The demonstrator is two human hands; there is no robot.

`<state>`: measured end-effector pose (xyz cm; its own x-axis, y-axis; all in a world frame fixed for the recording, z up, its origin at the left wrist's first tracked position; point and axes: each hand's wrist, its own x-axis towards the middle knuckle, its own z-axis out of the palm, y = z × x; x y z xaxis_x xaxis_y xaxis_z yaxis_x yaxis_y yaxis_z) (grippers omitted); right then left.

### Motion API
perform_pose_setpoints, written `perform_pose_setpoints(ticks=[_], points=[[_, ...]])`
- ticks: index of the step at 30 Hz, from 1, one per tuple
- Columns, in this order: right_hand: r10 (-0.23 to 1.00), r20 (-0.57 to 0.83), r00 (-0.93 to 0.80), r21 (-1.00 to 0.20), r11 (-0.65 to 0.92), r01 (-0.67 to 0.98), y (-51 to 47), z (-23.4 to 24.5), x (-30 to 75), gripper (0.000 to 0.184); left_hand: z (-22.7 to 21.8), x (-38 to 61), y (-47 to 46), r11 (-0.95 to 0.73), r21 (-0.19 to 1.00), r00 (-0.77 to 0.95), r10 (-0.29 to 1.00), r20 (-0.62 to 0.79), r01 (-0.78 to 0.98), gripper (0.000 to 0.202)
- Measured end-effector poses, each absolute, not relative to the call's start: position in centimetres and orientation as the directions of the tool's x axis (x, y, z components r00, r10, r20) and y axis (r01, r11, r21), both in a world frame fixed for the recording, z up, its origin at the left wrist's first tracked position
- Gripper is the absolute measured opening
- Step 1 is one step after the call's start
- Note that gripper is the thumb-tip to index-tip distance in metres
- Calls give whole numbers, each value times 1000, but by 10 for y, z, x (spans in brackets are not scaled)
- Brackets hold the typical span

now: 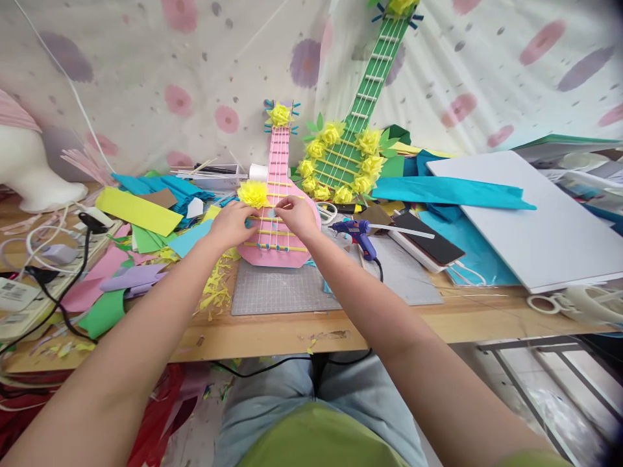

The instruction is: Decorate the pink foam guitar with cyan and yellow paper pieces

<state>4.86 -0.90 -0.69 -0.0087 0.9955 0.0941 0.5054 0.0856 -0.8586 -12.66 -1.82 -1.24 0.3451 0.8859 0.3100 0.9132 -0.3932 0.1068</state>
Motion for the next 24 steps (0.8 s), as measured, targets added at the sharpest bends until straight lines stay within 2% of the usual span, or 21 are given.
perform_pose_setpoints(ticks=[3,7,16,24], points=[[997,76,-9,-851,69,521,-9,-4,47,11,-11,-123,-16,-323,50,295,907,300,945,28],[998,55,-25,-823,60,564,-11,-6,44,13,-8,-122,-22,-219,59,189,928,320,974,21],[986,147,-80,-724,162,670,-13,-10,21,16,-9,-135,-34,-141,239,40,923,383,961,18],[976,153,-154,-610,216,762,-12,-11,1,20,-11,-139,-38,-164,340,18,919,394,926,18]])
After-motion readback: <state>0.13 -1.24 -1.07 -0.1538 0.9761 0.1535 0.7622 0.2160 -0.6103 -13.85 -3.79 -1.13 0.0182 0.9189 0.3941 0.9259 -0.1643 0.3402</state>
